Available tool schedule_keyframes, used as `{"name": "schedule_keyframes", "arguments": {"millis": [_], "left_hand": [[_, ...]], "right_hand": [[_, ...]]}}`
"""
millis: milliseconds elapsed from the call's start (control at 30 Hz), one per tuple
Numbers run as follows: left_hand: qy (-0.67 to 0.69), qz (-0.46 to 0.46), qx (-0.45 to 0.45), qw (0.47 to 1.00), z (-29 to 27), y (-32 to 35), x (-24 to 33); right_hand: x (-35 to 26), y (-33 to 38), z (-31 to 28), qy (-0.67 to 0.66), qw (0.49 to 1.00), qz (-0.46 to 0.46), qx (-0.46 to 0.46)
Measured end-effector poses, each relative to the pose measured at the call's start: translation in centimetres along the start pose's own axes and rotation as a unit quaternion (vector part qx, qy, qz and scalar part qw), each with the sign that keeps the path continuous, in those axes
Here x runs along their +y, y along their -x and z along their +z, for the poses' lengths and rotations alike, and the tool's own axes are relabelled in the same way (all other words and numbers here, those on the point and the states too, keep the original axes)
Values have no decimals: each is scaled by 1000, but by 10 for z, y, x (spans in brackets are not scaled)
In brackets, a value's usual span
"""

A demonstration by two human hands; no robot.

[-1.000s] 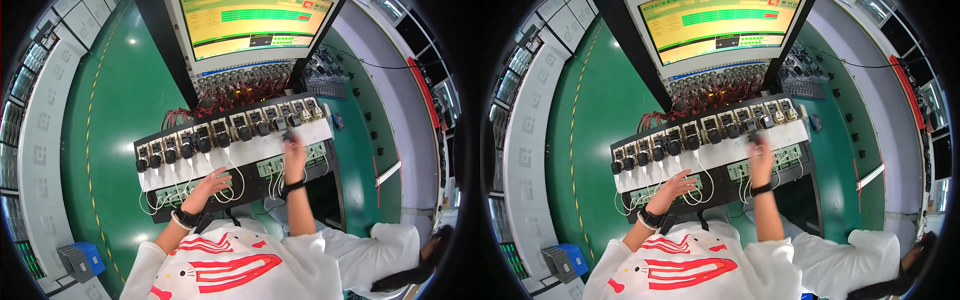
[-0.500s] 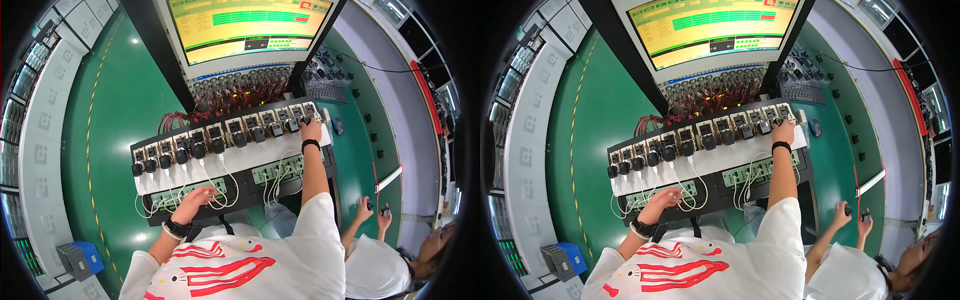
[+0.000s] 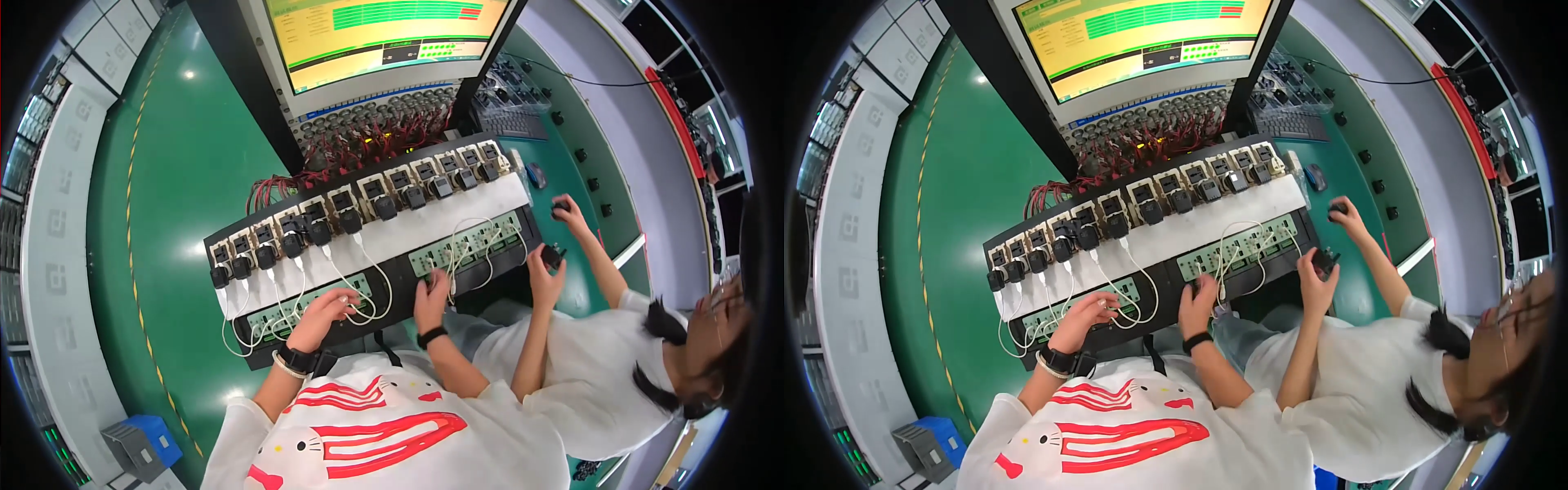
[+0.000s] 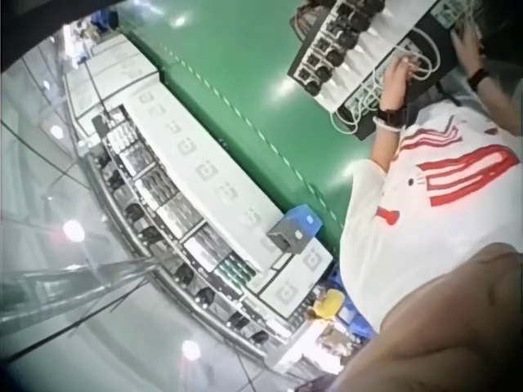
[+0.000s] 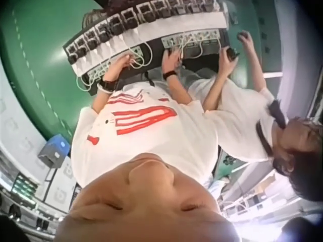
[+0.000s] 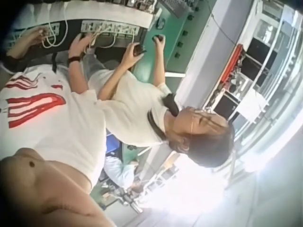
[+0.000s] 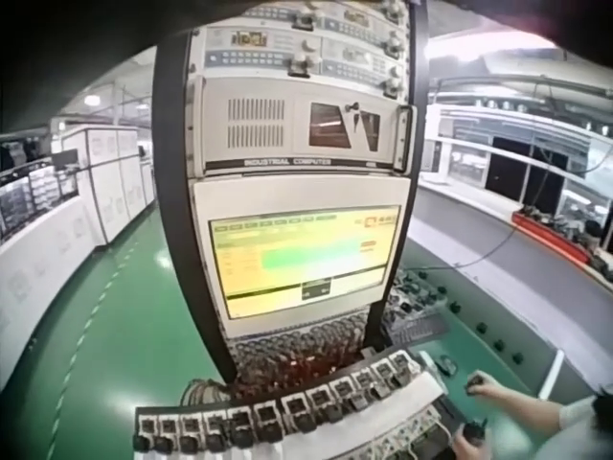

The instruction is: The person picks up power adapters from a table, plugs them into a testing station, and connects cables to them. After a moment, they unplug the cables and adapters and place the adapters back onto the table.

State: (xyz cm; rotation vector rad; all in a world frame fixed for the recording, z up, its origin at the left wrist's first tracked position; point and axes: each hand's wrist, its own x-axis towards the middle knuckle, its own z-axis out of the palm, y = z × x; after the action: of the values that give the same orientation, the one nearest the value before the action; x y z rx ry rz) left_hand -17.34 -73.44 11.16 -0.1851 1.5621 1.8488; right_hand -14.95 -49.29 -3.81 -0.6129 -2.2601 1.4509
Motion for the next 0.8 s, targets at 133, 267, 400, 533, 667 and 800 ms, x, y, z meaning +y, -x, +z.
{"name": "schedule_keyframes", "arguments": {"millis": [133, 267, 400, 533, 667, 800], "left_hand": [[-14, 26, -6, 1000, -8, -6, 1], [-18, 33, -1, 999, -15, -17, 7], [-44, 69, -16, 997, -12, -32, 28], [-161, 134, -32, 977, -17, -73, 59], [-347, 183, 8, 920, -13, -150, 84], [-523, 190, 109, 824, 6, -216, 69]], "right_hand": [[-34, 46, -28, -184, 946, 146, -223], [-123, 25, -61, -234, 875, 132, -404], [-178, -7, -87, 52, 944, -90, -315], [-220, -38, -91, 129, 934, -330, -43], [-217, -44, -89, -287, 940, -41, -179], [-143, -83, -9, -340, 907, 99, -226]]}}
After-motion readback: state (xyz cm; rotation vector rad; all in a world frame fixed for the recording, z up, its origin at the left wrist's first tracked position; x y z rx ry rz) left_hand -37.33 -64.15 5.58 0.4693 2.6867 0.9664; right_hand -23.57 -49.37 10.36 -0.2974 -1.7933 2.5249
